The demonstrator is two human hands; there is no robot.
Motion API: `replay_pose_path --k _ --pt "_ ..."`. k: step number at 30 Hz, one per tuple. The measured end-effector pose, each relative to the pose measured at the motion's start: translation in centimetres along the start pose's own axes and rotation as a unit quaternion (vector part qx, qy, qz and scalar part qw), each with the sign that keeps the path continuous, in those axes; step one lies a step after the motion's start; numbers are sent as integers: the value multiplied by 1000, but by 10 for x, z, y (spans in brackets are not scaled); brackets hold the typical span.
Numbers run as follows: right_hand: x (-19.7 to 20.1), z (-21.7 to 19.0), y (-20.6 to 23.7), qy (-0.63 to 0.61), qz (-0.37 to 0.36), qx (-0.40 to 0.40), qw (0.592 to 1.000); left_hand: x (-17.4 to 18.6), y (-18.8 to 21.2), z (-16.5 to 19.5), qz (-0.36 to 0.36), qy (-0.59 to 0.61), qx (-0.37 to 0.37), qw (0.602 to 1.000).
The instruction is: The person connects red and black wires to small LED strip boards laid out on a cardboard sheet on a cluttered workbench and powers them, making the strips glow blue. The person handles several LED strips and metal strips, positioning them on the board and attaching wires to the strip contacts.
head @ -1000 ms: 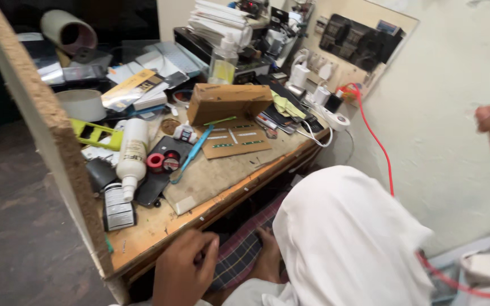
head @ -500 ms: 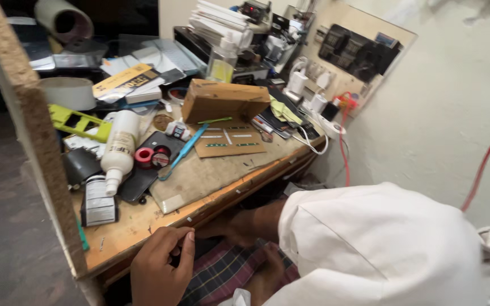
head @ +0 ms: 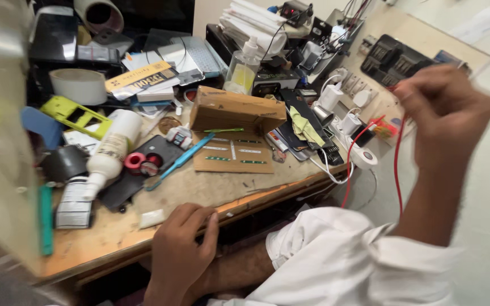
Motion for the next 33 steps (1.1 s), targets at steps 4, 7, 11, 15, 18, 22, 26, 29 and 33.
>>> replay_pose_path --k 4,7,11,15,18,22,26,29,33 --pt "-75 56 40 22 -51 3 998 -60 -17 10 -35 -40 -15 998" --pt "-131 119 86 -44 -89 -104 990 -96 -21 17 -79 -85 -33 993" --pt "-163 155 130 54 -110 -139 983 -127 -19 18 -115 -149 -39 981" --pt "-168 145 139 60 -119 -117 984 -133 -17 17 -90 -163 -36 982" --pt "-166 144 137 56 -111 -157 980 -136 -16 16 -103 -191 -44 975" --pt "-167 137 139 114 -114 -115 980 -141 -12 17 -120 -240 -47 962" --pt "-164 146 143 120 -133 -116 977 -145 -8 15 -102 -271 -53 956" --pt "-164 151 145 134 -138 -132 972 -148 -4 11 -118 -290 -19 950" --pt "-164 153 143 130 -138 -150 970 -148 -3 8 -110 -275 -13 955"
Point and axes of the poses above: each hand's wrist, its own y-axis away from the middle knuckle, its own x-axis out of the back of the hand, z = x × y, the point moved 10 cm from there along -y, towards the middle knuckle, and after that the axes turned 10 degrees about -x, right-handed, at the moved point
